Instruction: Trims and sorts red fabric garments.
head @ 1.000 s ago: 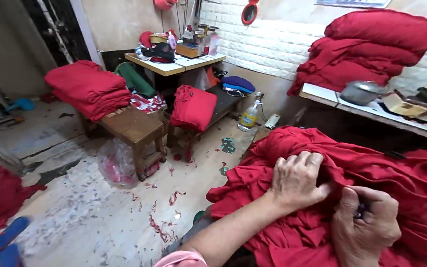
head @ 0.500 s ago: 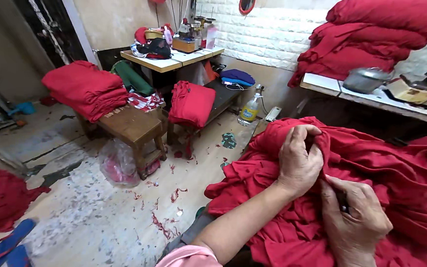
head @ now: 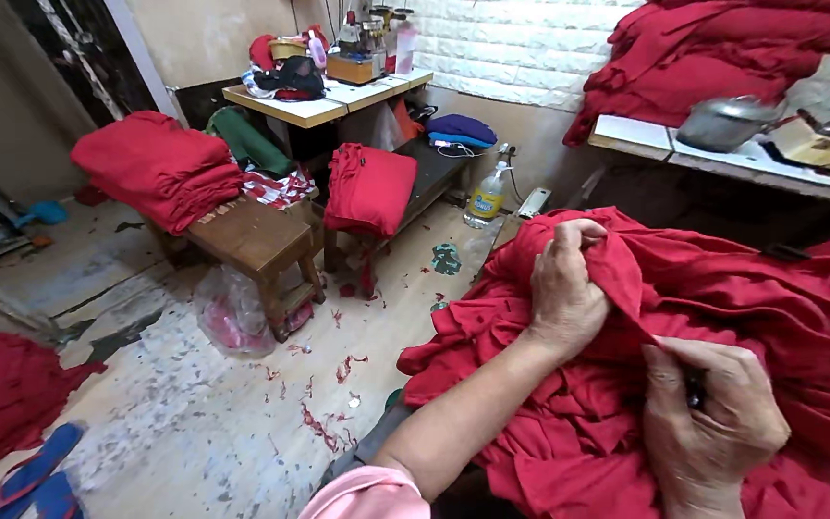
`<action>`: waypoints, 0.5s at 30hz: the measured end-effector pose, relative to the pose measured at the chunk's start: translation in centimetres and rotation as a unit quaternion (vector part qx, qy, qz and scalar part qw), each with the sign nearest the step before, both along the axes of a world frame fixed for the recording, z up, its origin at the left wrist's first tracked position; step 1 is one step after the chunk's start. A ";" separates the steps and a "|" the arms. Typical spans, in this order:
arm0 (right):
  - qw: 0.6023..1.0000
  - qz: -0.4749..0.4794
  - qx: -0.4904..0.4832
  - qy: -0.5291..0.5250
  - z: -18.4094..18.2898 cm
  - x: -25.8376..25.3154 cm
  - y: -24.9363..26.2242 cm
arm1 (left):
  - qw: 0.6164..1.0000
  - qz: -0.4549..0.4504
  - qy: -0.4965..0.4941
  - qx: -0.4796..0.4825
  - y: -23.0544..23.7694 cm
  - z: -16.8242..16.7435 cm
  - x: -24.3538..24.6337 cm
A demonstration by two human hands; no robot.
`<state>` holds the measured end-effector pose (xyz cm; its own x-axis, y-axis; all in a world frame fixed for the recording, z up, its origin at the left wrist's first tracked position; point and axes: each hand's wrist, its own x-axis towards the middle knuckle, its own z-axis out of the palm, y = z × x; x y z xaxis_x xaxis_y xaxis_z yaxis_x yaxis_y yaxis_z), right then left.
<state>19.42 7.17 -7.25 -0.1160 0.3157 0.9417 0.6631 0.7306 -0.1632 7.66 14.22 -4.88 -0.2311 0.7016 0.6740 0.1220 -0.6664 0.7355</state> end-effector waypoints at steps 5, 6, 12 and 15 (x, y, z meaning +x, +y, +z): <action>0.996 -0.027 0.020 0.085 0.1 0.8 0.2 | 0.932 -0.317 -0.170 -0.042 -0.8 -1.8 -2.4; 0.993 -0.029 0.020 0.113 0.2 0.9 0.3 | 0.922 -0.339 -0.173 -0.068 -0.9 -2.0 -3.3; 0.984 -0.062 -0.010 0.165 0.3 1.0 0.3 | 0.938 -0.329 0.065 -0.086 -1.6 -1.9 -5.8; 0.984 -0.062 -0.009 0.168 0.2 1.1 0.4 | 0.951 -0.245 0.189 -0.021 -2.4 -1.7 -5.5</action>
<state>20.54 7.58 -7.01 0.2404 0.3257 0.9144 0.6535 0.6422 -0.4006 2.20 11.86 -6.58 0.3840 0.6912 0.6122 0.0656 -0.6818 0.7286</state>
